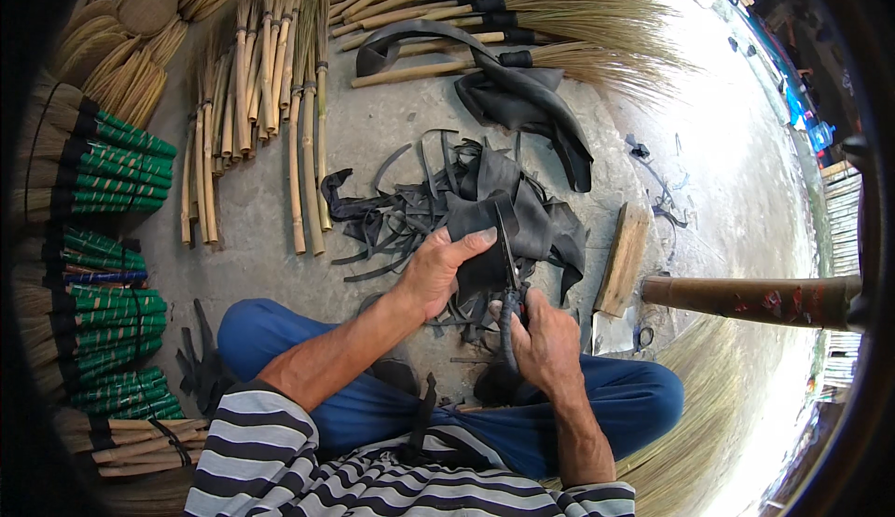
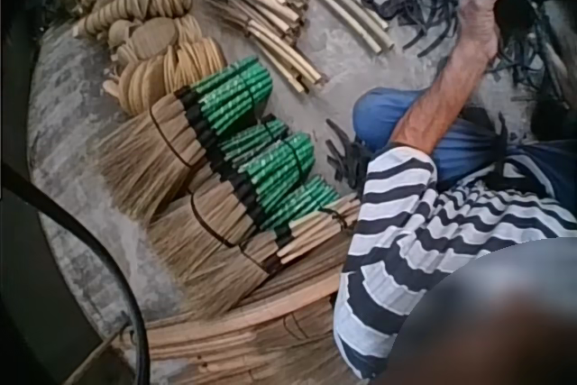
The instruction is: The person sits on the floor and uses shears to cut a large piece of black rubber into narrow strips. The cut strips are dropped onto a growing pile on the floor. The person repeatedly repositions the rubber and continues cutting until the clip ends.
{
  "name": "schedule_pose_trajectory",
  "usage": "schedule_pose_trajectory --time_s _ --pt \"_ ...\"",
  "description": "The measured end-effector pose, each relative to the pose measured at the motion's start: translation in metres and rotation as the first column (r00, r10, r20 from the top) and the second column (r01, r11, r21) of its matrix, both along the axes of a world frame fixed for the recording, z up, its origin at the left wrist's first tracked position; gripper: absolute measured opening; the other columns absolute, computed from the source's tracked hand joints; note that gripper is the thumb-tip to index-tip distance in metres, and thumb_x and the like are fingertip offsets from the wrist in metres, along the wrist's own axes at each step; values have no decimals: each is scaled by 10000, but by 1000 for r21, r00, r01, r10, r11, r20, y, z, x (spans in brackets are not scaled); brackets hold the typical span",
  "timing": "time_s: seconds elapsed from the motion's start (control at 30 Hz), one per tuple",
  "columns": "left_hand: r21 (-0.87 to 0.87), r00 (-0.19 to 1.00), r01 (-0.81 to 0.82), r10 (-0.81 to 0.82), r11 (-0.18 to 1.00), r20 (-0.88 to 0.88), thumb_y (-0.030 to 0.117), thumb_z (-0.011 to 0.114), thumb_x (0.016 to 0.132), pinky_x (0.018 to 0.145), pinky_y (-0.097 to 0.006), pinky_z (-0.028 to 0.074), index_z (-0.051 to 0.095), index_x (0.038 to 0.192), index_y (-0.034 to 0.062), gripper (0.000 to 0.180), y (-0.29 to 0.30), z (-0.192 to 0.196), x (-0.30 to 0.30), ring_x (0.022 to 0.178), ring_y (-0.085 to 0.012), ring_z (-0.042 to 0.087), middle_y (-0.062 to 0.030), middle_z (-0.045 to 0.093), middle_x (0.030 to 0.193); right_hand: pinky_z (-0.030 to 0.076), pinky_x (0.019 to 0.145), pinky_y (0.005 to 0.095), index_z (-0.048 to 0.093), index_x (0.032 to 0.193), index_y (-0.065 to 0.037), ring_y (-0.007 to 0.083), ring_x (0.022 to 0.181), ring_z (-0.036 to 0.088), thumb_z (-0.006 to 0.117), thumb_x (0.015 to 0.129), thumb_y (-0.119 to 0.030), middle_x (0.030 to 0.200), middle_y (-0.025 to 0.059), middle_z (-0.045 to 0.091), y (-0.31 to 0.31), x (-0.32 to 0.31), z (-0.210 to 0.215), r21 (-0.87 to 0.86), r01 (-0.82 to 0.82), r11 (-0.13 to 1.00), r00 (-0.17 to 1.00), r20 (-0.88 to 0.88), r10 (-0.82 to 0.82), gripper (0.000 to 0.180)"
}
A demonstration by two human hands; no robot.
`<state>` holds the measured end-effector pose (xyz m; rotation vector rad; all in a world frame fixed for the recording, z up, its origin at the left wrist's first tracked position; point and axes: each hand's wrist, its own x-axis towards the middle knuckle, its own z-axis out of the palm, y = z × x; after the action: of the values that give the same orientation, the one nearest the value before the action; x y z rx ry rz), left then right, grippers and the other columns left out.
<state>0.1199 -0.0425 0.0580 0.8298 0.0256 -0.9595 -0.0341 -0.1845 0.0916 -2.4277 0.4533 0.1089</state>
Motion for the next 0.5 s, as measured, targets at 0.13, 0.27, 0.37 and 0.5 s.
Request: schedule_pose_trajectory --time_s 0.13,0.27,0.37,0.5 --pt "25 998 -70 69 997 11 165 749 969 848 -286 614 751 1146 40 217 -2 2 -2 916 -132 747 -41 781 1054 439 697 497 533 925 -21 408 688 641 760 890 -275 720 183 624 1 3 2 -87 -29 996 1000 6 30 343" --pt "83 994 -25 16 996 106 133 748 962 825 -272 604 770 1115 42 179 -3 1 -12 887 -119 740 -40 784 1058 390 739 477 537 913 -29 386 748 628 760 885 -337 784 170 630 4 5 1 -173 10 985 995 101 8 381" --pt "130 989 46 -63 990 134 112 739 961 820 -270 600 776 1102 39 163 -1 1 -14 889 -113 734 -47 783 1066 398 740 500 534 917 -17 429 755 614 737 927 -400 772 200 633 2 5 3 -134 28 991 993 113 -12 433" --pt "82 990 32 -43 996 131 107 723 966 824 -278 605 760 1118 40 170 0 2 -14 884 -121 736 -50 778 1050 435 701 531 527 923 1 466 697 615 734 936 -389 739 227 649 0 2 6 -34 33 999 998 -47 -35 442"
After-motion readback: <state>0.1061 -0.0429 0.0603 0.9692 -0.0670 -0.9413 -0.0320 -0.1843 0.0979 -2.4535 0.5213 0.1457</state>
